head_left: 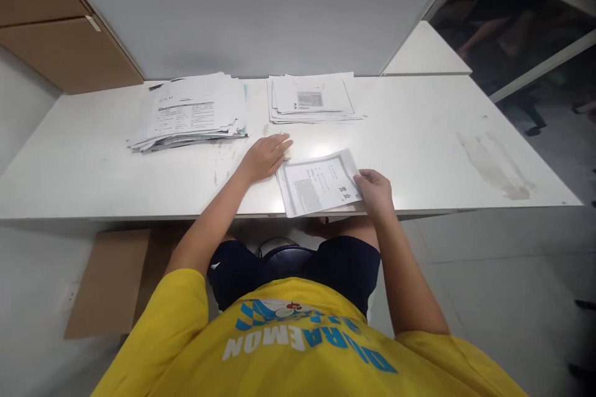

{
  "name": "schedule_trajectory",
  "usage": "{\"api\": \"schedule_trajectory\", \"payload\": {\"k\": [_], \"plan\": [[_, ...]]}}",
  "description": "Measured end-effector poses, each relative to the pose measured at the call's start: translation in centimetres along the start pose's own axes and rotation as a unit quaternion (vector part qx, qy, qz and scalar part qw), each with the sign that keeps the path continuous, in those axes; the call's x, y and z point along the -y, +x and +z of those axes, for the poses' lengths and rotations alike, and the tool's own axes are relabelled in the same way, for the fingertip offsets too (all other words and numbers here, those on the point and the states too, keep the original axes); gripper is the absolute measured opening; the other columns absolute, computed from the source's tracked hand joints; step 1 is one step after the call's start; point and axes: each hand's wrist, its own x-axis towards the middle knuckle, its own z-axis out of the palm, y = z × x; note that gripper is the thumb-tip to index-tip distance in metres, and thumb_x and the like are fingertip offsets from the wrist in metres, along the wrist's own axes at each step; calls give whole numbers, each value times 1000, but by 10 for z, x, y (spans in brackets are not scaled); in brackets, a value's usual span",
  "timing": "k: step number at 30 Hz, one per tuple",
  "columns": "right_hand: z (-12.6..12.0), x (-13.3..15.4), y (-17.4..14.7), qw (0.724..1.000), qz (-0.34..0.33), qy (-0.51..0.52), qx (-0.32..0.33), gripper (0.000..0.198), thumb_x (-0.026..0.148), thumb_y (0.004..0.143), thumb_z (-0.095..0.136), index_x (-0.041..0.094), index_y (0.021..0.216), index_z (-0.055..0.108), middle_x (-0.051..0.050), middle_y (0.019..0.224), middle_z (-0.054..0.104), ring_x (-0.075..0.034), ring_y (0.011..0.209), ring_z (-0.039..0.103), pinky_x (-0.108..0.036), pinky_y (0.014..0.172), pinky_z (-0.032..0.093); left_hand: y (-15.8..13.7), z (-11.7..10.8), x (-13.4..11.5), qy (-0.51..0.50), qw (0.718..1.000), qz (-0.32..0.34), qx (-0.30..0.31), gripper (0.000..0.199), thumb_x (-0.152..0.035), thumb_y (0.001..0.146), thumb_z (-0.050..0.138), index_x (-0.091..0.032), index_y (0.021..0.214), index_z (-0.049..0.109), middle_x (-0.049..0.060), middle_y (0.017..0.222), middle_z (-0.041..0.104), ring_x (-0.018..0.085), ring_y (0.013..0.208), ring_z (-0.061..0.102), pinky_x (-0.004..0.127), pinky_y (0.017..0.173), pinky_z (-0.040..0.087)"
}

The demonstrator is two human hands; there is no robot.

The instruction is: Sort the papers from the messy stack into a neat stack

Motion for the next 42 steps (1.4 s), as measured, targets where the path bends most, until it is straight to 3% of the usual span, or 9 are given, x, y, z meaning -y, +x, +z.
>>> {"api": "schedule_trajectory", "payload": {"k": [6, 10, 16, 19, 23, 26, 30, 37, 42], "plan": [[4, -5, 9, 999, 1, 25, -20, 24, 33, 65, 66, 18, 84, 66, 1, 69, 61, -15, 63, 55, -29, 58, 46, 5, -1, 6, -14, 997, -44, 65, 54, -45, 103, 30, -22, 150, 42, 8, 159, 39, 26, 149, 32, 46, 120, 29], [5, -10, 8, 998, -28, 28, -52, 25, 34, 70, 63, 19, 88, 66, 0, 75, 62, -15, 68, 57, -30, 63, 48, 6, 0, 6, -30, 993, -66, 98, 53, -42, 105, 23, -22, 152, 39, 6, 160, 37, 22, 148, 35, 44, 120, 31], [4, -12, 0, 997, -63, 29, -22, 30, 35, 74, 60, 18, 96, 70, -3, 84, 67, -17, 75, 59, -32, 71, 48, 1, 1, 3, -19, 994, -73, 79, 55, -45, 105, 24, -19, 151, 40, 9, 160, 37, 23, 147, 36, 43, 120, 30], [4, -9, 0, 998, -59, 17, -3, 32, 36, 73, 60, 17, 97, 71, -4, 86, 69, -19, 76, 60, -34, 74, 47, 5, 1, 5, -34, 995, -87, 39, 60, -51, 104, 22, -18, 151, 38, 11, 161, 35, 23, 149, 33, 42, 122, 28], [3, -3, 0, 998, -54, 13, 25, 35, 37, 73, 58, 16, 99, 71, -6, 90, 71, -21, 82, 61, -36, 78, 47, 39, 4, 4, -54, 986, -157, 16, 62, -56, 102, 25, -18, 150, 41, 13, 148, 52, 26, 138, 48, 44, 114, 38], [1, 1, -2, 997, -68, -3, 43, 36, 37, 76, 54, 16, 101, 71, -7, 93, 71, -21, 83, 61, -36, 79, 47, 78, 11, -8, -4, 962, -258, 86, 61, -57, 100, 35, -13, 137, 56, 18, 129, 65, 33, 123, 58, 49, 104, 44], [-1, 3, -6, 994, -90, -47, 39, 35, 34, 80, 51, 17, 103, 70, -6, 92, 70, -20, 80, 59, -36, 77, 48, 108, 24, -31, 109, 916, -349, 163, 62, -56, 95, 47, -7, 132, 58, 25, 140, 53, 43, 132, 45, 57, 104, 41], [-4, -7, 0, 982, -156, -104, 14, 29, 25, 86, 46, 20, 103, 68, -3, 86, 65, -18, 78, 56, -36, 78, 48, 95, 40, -40, 98, 921, -338, 167, 68, -65, 98, 26, -17, 141, 48, 17, 146, 44, 39, 145, 26, 54, 118, 23], [-7, -14, 1, 980, -172, -96, 21, 28, 24, 88, 45, 21, 105, 68, -3, 87, 64, -18, 78, 57, -38, 80, 50, 89, 53, -36, 79, 925, -342, 146, 64, -67, 97, 30, -20, 136, 51, 15, 142, 45, 38, 144, 27, 53, 119, 21]]}}
